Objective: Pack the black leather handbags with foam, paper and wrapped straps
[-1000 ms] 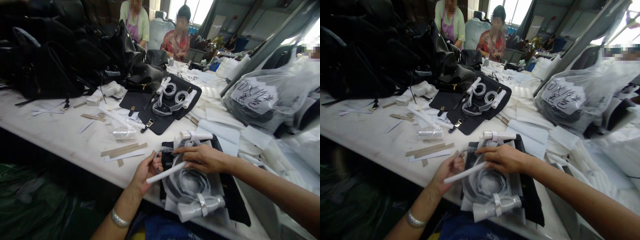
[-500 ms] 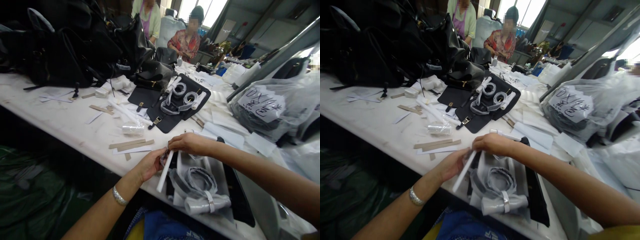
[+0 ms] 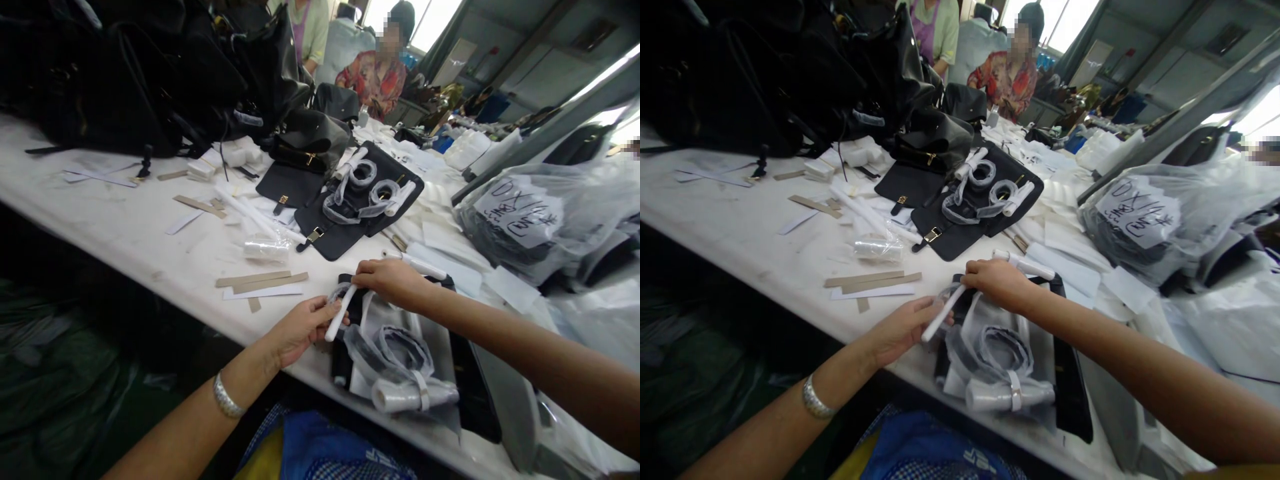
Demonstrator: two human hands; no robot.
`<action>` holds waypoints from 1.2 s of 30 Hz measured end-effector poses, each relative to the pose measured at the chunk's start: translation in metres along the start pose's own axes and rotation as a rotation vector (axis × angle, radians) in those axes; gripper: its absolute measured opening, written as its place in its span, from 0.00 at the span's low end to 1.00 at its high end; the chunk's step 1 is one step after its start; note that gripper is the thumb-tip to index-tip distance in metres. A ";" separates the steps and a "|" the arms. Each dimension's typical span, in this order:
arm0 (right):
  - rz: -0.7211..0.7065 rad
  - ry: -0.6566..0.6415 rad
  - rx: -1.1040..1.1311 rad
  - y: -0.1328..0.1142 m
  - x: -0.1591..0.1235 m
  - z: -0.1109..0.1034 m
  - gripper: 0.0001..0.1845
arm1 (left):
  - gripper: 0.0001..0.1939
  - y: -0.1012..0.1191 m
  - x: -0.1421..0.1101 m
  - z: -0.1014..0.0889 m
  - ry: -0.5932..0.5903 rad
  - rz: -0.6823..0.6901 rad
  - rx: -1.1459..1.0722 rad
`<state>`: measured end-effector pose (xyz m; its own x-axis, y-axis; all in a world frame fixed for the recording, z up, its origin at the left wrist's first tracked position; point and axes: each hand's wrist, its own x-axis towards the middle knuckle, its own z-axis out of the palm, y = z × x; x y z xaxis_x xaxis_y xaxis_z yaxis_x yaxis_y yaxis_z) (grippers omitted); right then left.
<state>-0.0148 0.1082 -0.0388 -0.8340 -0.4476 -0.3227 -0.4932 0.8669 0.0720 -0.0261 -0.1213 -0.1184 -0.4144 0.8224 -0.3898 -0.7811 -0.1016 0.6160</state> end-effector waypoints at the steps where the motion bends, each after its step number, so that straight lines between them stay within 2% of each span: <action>1: -0.007 -0.006 -0.001 0.003 -0.001 0.001 0.15 | 0.20 -0.002 -0.003 -0.001 -0.018 -0.002 -0.037; 5: -0.122 -0.005 -0.032 0.014 -0.003 0.002 0.19 | 0.18 -0.015 -0.005 -0.006 -0.009 0.022 -0.116; 9: -0.183 0.023 -0.099 0.012 -0.004 0.000 0.16 | 0.21 -0.020 0.004 -0.003 0.060 0.026 -0.110; 14: -0.200 0.069 -0.057 0.004 -0.006 0.003 0.12 | 0.20 -0.006 0.016 0.010 0.155 0.113 0.298; 17: -0.185 0.062 -0.039 0.001 -0.006 0.005 0.11 | 0.14 0.002 0.025 0.013 0.204 0.173 0.564; 20: -0.154 0.084 0.009 -0.002 -0.005 0.006 0.09 | 0.11 0.009 0.034 0.011 0.178 0.131 0.640; 24: -0.052 0.178 0.130 -0.008 -0.003 0.012 0.07 | 0.12 0.019 0.040 0.005 0.042 -0.037 0.418; 27: 0.016 0.215 0.227 -0.014 -0.001 0.016 0.05 | 0.11 0.025 0.040 0.003 0.014 -0.048 0.416; 32: 0.111 0.124 0.344 -0.021 0.002 0.012 0.03 | 0.08 0.024 0.039 0.001 0.075 0.097 0.609; 36: 0.274 0.020 0.287 -0.024 0.007 -0.001 0.13 | 0.08 0.022 0.037 0.005 0.135 0.362 0.917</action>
<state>-0.0086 0.0840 -0.0417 -0.9312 -0.1925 -0.3094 -0.1645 0.9797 -0.1146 -0.0562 -0.0905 -0.1164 -0.6509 0.7506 -0.1132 0.0427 0.1851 0.9818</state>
